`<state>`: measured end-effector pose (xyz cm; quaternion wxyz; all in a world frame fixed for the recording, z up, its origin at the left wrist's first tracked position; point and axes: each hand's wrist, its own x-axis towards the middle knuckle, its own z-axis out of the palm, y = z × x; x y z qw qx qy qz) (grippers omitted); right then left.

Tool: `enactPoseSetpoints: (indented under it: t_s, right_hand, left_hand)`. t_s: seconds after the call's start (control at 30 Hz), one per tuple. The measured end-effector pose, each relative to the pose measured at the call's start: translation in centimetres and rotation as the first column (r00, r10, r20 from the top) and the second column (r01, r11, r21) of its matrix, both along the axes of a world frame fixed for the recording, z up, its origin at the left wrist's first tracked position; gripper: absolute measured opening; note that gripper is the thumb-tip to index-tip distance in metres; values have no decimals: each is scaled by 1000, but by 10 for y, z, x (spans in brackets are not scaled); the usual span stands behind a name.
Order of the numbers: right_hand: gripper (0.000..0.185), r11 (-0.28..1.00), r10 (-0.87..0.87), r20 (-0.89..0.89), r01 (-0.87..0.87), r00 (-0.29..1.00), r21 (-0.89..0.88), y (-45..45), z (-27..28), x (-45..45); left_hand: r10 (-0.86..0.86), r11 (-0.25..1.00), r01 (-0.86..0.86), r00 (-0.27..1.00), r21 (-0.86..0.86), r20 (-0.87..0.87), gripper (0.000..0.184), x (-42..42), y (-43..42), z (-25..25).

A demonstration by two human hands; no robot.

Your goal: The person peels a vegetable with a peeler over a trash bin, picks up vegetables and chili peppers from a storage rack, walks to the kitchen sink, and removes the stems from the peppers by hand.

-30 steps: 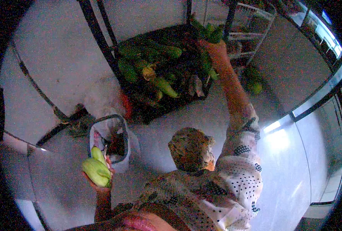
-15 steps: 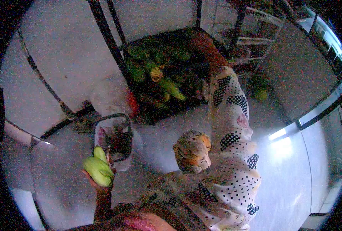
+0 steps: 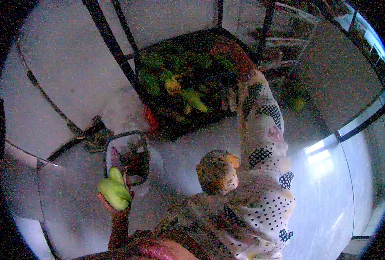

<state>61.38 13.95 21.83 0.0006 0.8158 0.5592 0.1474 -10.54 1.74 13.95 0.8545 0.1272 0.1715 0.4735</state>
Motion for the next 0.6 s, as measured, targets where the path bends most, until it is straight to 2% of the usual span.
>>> enactPoseSetpoints:
  t_s: [0.1, 0.17, 0.2, 0.23, 0.27, 0.3, 0.33, 0.37, 0.4, 0.43, 0.47, 0.5, 0.6]
  right_hand:
    - [29, 997, 61, -63, -57, 996, 57, 0, 1, 9]
    - [29, 947, 280, -255, -222, 926, 233, -6, 1, 29]
    - [29, 842, 516, -404, -361, 755, 401, -10, -3, 46]
    - [30, 623, 782, -514, -470, 352, 626, -10, -3, 63]
    - [30, 314, 833, -458, -417, -310, 853, -6, -5, 81]
    - [30, 173, 717, -365, -355, -594, 919, -6, -4, 92]
    - [30, 149, 676, -349, -343, -650, 927, -12, -3, 99]
    - [31, 156, 686, -367, -365, -628, 918, -20, -2, 106]
    - [26, 332, 826, -503, -501, -255, 799, -24, -3, 110]
    - [23, 526, 817, -557, -590, 150, 613, -28, -3, 114]
    - [21, 882, 466, -314, -407, 828, 235, -47, 16, 77]
    - [20, 994, -105, 230, 96, 968, 47, -57, 26, 59]
    - [23, 992, -78, 410, 114, 909, -63, -50, 29, 58]
  left_hand:
    - [-58, 992, 65, 996, 107, -69, 84, -7, 6, -7]
    - [-71, 986, 83, 994, 143, -83, 84, -9, 9, -11]
    - [-74, 988, 82, 995, 134, -62, 84, -9, 8, -10]
    - [-77, 989, 82, 996, 124, -43, 84, -8, 8, -10]
    - [-65, 992, 71, 996, 100, -61, 84, -2, 9, -9]
    - [-55, 995, 61, 995, 77, -77, 85, 0, 7, -5]
    - [-49, 997, 55, 994, 53, -95, 85, 1, 5, -3]
    - [-52, 997, 57, 994, 51, -95, 85, 1, 5, -3]
    - [-54, 997, 59, 994, 49, -93, 85, 2, 7, -3]
    - [-55, 997, 59, 994, 50, -90, 85, 2, 8, -3]
    - [-65, 996, 69, 995, 53, -71, 85, 3, 8, -3]
    - [-72, 996, 75, 996, 56, -49, 85, 4, 8, -3]
    - [-94, 992, 94, 996, 79, 2, 85, 7, 9, -1]
